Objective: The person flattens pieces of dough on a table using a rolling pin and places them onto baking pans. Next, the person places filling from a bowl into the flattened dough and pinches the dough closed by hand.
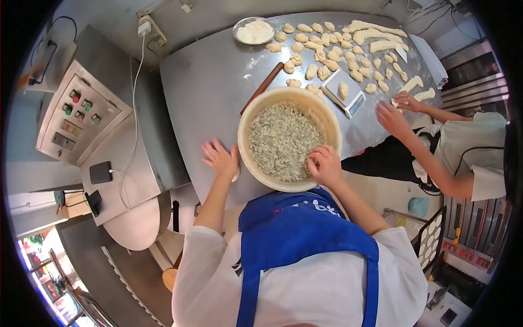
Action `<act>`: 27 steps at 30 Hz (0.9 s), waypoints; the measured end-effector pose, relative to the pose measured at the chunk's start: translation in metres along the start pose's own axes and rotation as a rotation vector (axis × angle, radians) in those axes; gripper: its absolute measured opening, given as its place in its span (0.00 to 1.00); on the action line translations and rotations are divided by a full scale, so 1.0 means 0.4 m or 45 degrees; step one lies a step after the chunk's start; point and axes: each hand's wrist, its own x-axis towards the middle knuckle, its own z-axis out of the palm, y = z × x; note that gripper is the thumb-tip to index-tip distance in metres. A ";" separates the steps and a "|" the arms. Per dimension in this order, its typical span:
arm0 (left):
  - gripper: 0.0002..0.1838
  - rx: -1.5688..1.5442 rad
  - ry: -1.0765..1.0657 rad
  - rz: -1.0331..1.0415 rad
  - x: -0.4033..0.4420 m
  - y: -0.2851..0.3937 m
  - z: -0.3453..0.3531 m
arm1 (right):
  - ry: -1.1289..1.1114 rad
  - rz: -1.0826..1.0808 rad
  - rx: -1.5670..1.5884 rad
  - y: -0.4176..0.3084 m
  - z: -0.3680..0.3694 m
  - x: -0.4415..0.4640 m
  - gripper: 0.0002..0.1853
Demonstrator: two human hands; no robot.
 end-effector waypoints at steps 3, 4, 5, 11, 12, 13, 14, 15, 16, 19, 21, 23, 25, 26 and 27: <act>0.43 0.286 -0.097 0.281 -0.045 -0.016 -0.040 | 0.023 0.068 -0.010 -0.004 0.006 -0.001 0.04; 0.43 0.292 -0.106 0.290 -0.046 -0.023 -0.036 | 0.032 0.060 -0.023 -0.007 0.003 0.000 0.04; 0.40 0.254 -0.035 0.379 -0.039 -0.031 -0.028 | 0.033 0.069 -0.022 -0.008 0.005 -0.007 0.04; 0.29 0.107 -0.365 0.209 -0.110 -0.061 -0.120 | 0.172 -0.026 0.103 0.003 -0.004 0.002 0.05; 0.29 0.123 -0.485 0.030 -0.122 -0.053 -0.149 | 0.157 -0.038 0.143 0.006 -0.003 0.005 0.05; 0.29 0.132 -0.477 0.018 -0.122 -0.078 -0.135 | 0.145 -0.043 0.182 0.013 -0.002 0.005 0.06; 0.30 0.077 -0.439 0.070 -0.111 -0.120 -0.106 | 0.102 -0.060 0.226 0.024 0.000 0.007 0.06; 0.30 0.021 -0.409 0.125 -0.097 -0.147 -0.094 | 0.099 -0.055 0.236 0.031 -0.006 0.021 0.06; 0.30 0.020 -0.416 0.123 -0.078 -0.136 -0.109 | 0.155 -0.055 0.260 0.038 -0.021 0.044 0.06; 0.26 0.033 -0.916 -0.099 0.012 -0.101 -0.115 | 0.279 0.029 0.253 0.122 -0.034 0.111 0.08; 0.20 -0.516 -0.789 -0.203 0.092 -0.094 -0.095 | 0.399 0.348 0.220 0.195 -0.024 0.166 0.10; 0.21 -0.679 -0.619 -0.404 0.229 -0.001 -0.102 | 0.328 0.696 0.510 0.290 0.034 0.200 0.12; 0.23 -1.132 -0.604 -0.369 0.368 0.069 -0.079 | 0.255 1.029 0.804 0.376 0.080 0.225 0.15; 0.24 -1.253 -0.596 -0.405 0.427 0.112 -0.067 | 0.047 1.017 0.664 0.410 0.097 0.235 0.19; 0.25 -1.375 -0.585 -0.442 0.476 0.150 -0.062 | -0.161 0.997 0.526 0.435 0.107 0.251 0.22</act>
